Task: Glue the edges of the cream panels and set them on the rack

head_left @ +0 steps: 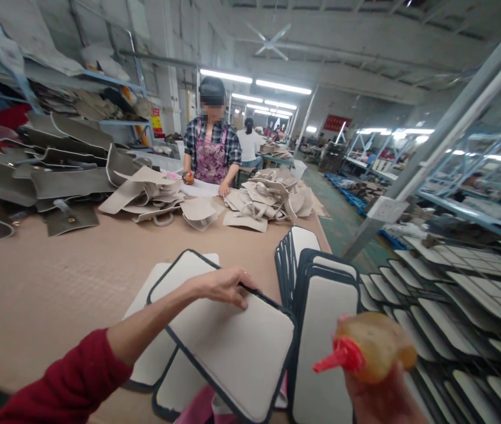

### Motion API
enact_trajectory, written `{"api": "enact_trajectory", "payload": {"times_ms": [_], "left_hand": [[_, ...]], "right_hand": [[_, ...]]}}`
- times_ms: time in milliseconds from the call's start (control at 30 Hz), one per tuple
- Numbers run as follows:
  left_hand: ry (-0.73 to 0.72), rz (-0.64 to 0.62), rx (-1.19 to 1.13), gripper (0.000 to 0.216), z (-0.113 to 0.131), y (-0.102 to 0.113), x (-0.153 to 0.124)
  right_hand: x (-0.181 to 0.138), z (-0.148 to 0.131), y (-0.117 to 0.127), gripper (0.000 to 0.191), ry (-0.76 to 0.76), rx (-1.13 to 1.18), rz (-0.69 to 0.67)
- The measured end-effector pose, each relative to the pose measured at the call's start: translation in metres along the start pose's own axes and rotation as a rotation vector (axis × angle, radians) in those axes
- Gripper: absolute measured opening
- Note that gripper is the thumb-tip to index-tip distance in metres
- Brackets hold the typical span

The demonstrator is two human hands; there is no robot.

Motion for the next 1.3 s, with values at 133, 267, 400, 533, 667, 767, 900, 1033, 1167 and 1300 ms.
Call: {"api": "enact_trajectory", "payload": {"times_ms": [133, 267, 400, 533, 667, 767, 900, 1033, 1167, 1300], "left_hand": [[0.042, -0.235, 0.028, 0.041, 0.035, -0.021, 0.007], [0.038, -0.459, -0.02, 0.04, 0.068, -0.053, 0.012], [0.066, -0.618, 0.048, 0.041, 0.092, -0.081, 0.018], [0.085, -0.735, 0.059, 0.041, 0.107, -0.106, 0.024], [0.085, -0.783, 0.012, 0.037, 0.115, -0.123, 0.029], [0.088, -0.802, -0.031, 0.039, 0.118, -0.13, 0.03], [0.084, -0.813, -0.069, 0.039, 0.122, -0.137, 0.031], [0.091, -0.837, -0.054, 0.038, 0.125, -0.142, 0.031], [0.103, -0.848, -0.082, 0.037, 0.127, -0.142, 0.03], [0.1, -0.835, -0.078, 0.044, 0.125, -0.141, 0.032]], "right_hand": [[0.002, -0.066, 0.002, 0.063, 0.253, -0.132, 0.15], [-0.003, -0.101, -0.002, 0.071, 0.374, -0.255, 0.07], [-0.011, -0.112, 0.002, 0.077, 0.368, -0.278, -0.079], [-0.02, -0.115, 0.005, 0.078, 0.341, -0.282, -0.134], [-0.025, -0.119, 0.016, 0.088, 0.32, -0.28, -0.069], [-0.027, -0.121, 0.015, 0.085, 0.316, -0.283, -0.147], [-0.028, -0.125, 0.011, 0.082, 0.316, -0.282, -0.26], [-0.026, -0.127, 0.016, 0.087, 0.344, -0.283, -0.259], [-0.023, -0.124, 0.027, 0.094, 0.32, -0.271, -0.192], [-0.024, -0.126, 0.022, 0.081, 0.293, -0.264, -0.212]]}}
Point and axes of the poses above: each hand's wrist, its own x-axis towards the middle knuckle, its own y-axis out of the back of the hand, z = x × y, the point moved 8 cm from there along x, towards the middle knuckle, and after that the axes turned 12 degrees about -x, right-handed, at the moved point
